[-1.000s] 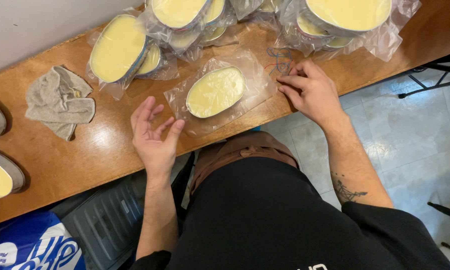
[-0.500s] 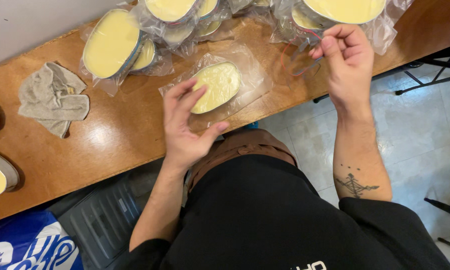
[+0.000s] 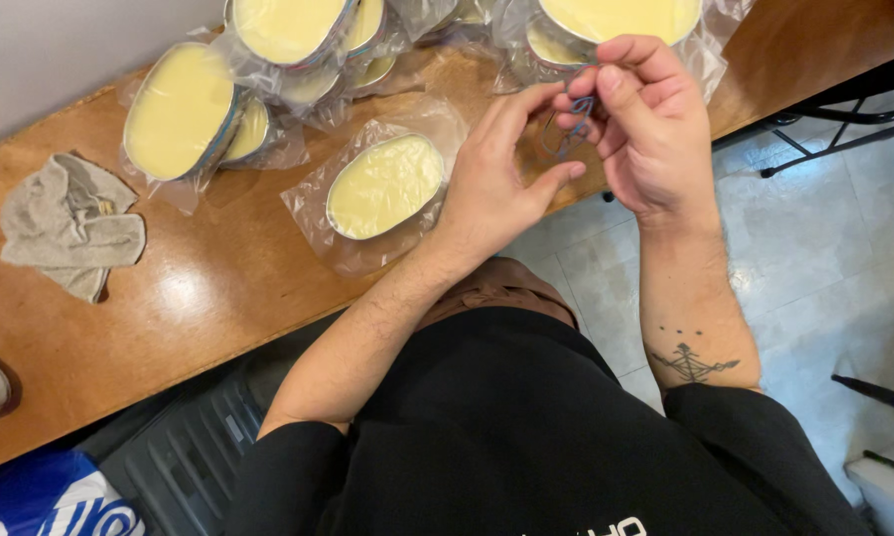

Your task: The person places oval metal tins of yellow custard into clear plastic bags one at a time, gathers the bag openings, and secures them with rubber bands. They wipe the wooden table with a cloth between items and stack the wrapped tins with the others on the table.

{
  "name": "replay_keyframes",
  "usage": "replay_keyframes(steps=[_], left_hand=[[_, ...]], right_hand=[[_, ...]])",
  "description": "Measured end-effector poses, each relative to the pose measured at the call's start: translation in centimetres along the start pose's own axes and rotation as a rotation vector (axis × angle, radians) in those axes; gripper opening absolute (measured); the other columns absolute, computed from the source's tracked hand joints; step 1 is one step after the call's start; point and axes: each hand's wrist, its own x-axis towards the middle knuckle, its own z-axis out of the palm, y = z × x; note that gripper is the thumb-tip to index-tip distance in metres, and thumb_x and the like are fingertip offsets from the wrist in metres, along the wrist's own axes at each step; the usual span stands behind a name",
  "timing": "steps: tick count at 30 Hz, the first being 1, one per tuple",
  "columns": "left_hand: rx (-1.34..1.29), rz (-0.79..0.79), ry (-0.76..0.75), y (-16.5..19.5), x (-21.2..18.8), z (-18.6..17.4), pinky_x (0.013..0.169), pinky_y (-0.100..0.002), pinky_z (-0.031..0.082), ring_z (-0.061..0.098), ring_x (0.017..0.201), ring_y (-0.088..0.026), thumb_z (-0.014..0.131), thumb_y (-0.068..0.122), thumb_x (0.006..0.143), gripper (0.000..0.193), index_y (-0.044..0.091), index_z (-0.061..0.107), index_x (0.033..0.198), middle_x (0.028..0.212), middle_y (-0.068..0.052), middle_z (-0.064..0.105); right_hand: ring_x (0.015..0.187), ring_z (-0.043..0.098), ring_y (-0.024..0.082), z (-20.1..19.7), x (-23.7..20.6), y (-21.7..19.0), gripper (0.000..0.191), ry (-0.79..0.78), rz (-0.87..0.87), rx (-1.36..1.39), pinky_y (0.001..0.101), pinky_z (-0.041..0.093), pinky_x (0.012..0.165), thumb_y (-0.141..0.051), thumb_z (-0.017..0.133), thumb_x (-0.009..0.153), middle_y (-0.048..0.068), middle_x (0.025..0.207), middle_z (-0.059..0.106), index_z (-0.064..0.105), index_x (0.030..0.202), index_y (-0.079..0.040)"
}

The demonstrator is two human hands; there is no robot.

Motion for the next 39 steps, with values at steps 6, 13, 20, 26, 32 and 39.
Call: replay_keyframes(steps=[6, 13, 20, 26, 32, 39], left_hand=[[-0.056, -0.142, 0.022, -0.3, 0.4, 0.7, 0.085, -0.03, 0.062, 0.077, 0.093, -0.016, 0.078, 0.007, 0.094, 0.053, 0.01, 0.054, 0.141, 0.098, -0.005, 0.076], [0.019, -0.043, 0.087, 0.6, 0.6, -0.4, 0.072, -0.03, 0.058, 0.075, 0.09, -0.019, 0.072, 0.001, 0.097, 0.016, 0.006, 0.068, 0.112, 0.103, -0.008, 0.072], [0.176, 0.112, 0.14, 1.8, 0.7, -2.4, 0.088, -0.036, 0.055, 0.066, 0.102, -0.027, 0.074, 0.001, 0.093, 0.014, 0.006, 0.069, 0.105, 0.107, -0.011, 0.065], [0.14, 0.08, 0.081, 3.3, 0.6, -3.9, 0.085, -0.033, 0.055, 0.067, 0.099, -0.023, 0.073, 0.001, 0.09, 0.013, 0.005, 0.067, 0.1, 0.103, -0.006, 0.069], [0.0, -0.256, -0.057, 5.2, -0.2, -5.1, 0.063, -0.025, 0.052, 0.07, 0.088, -0.012, 0.07, 0.007, 0.092, 0.01, 0.005, 0.068, 0.101, 0.092, -0.004, 0.068], [-1.015, -0.403, -0.079, 3.3, -2.1, -8.7, 0.089, -0.029, 0.059, 0.068, 0.094, -0.015, 0.055, 0.002, 0.11, 0.015, 0.004, 0.055, 0.125, 0.102, -0.005, 0.064]], right_hand=[[0.119, 0.07, 0.024, 0.6, -0.5, -1.0, 0.027, -0.005, 0.012, -0.019, 0.0354, 0.059, 0.104, -0.007, 0.06, 0.113, 0.015, 0.131, 0.069, 0.059, 0.138, 0.002], [0.124, 0.065, 0.019, 1.1, -0.8, -1.3, 0.042, -0.041, -0.038, -0.148, 0.0331, 0.056, 0.108, 0.008, 0.071, 0.1, 0.013, 0.141, 0.065, 0.059, 0.141, 0.004], [0.123, 0.062, 0.016, 1.7, -1.2, -0.8, 0.05, -0.081, -0.042, -0.247, 0.0323, 0.057, 0.109, 0.012, 0.074, 0.094, 0.009, 0.138, 0.062, 0.059, 0.142, 0.005], [0.126, 0.051, 0.017, 3.6, -1.6, -1.5, 0.068, -0.13, 0.001, -0.66, 0.0339, 0.051, 0.103, 0.001, 0.084, 0.08, 0.007, 0.138, 0.047, 0.059, 0.143, -0.004], [0.134, 0.048, 0.022, 4.8, -1.7, -0.4, 0.039, -0.316, -0.271, -0.79, 0.0385, 0.039, 0.116, -0.007, 0.084, 0.084, 0.012, 0.142, 0.048, 0.064, 0.117, -0.007], [0.088, 0.064, 0.02, 3.4, -1.9, 1.9, 0.014, -0.21, 0.215, 0.002, 0.0321, 0.051, 0.086, -0.005, 0.072, 0.104, 0.014, 0.096, 0.066, 0.061, 0.112, 0.0]])
